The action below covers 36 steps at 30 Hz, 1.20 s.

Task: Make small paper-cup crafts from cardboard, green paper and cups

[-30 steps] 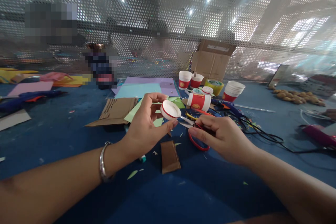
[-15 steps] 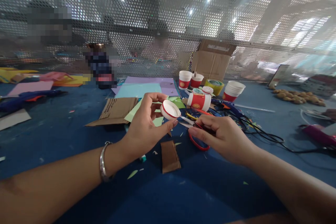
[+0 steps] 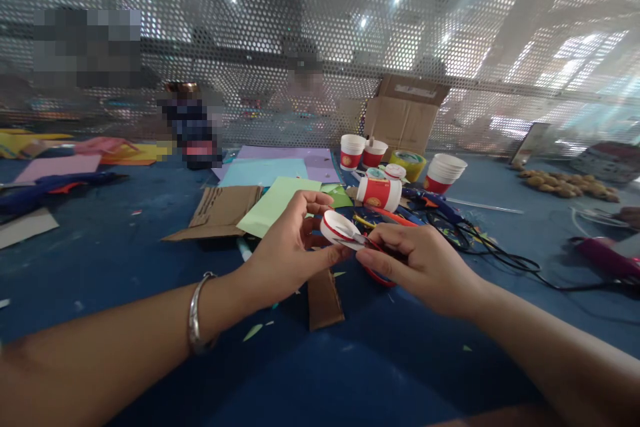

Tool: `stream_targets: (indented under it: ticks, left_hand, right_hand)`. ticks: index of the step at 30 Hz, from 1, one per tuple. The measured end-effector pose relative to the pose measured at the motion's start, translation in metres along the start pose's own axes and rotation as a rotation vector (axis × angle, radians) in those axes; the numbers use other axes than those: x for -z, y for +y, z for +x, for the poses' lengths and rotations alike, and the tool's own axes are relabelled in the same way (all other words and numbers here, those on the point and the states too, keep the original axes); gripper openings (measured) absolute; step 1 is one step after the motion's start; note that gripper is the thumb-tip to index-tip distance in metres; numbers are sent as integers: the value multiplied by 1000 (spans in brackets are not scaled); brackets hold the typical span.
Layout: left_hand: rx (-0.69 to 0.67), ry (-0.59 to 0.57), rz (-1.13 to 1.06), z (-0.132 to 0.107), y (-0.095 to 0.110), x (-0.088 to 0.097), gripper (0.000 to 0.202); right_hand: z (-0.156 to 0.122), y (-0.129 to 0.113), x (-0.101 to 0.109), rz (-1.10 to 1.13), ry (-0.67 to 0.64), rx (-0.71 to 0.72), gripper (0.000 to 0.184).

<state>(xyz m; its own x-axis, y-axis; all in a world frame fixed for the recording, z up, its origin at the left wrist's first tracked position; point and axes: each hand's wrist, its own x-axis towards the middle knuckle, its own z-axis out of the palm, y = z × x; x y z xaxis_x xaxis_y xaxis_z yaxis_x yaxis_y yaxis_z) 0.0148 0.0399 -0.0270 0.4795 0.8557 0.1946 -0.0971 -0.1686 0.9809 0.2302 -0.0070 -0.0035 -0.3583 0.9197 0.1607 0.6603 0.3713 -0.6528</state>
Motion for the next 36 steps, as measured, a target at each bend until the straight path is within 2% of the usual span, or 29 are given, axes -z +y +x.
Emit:
stream_targets:
  ticks: [9, 25, 29, 33, 36]
  left_hand:
    - [64, -38, -54, -2, 1, -3, 57]
    - [94, -64, -30, -3, 4, -4, 55]
    - [95, -61, 176, 1, 6, 4, 47]
    - [102, -89, 598, 5, 11, 15, 29]
    - [65, -163, 887, 5, 16, 21, 25]
  right_hand:
    - [-1, -2, -2, 14, -31, -9, 38]
    - [-1, 0, -6, -63, 66, 55, 38]
    - [1, 3, -1, -79, 168, 38, 40]
    - [5, 11, 4, -140, 228, 7, 43]
    - [7, 16, 4, -201, 203, -12, 43]
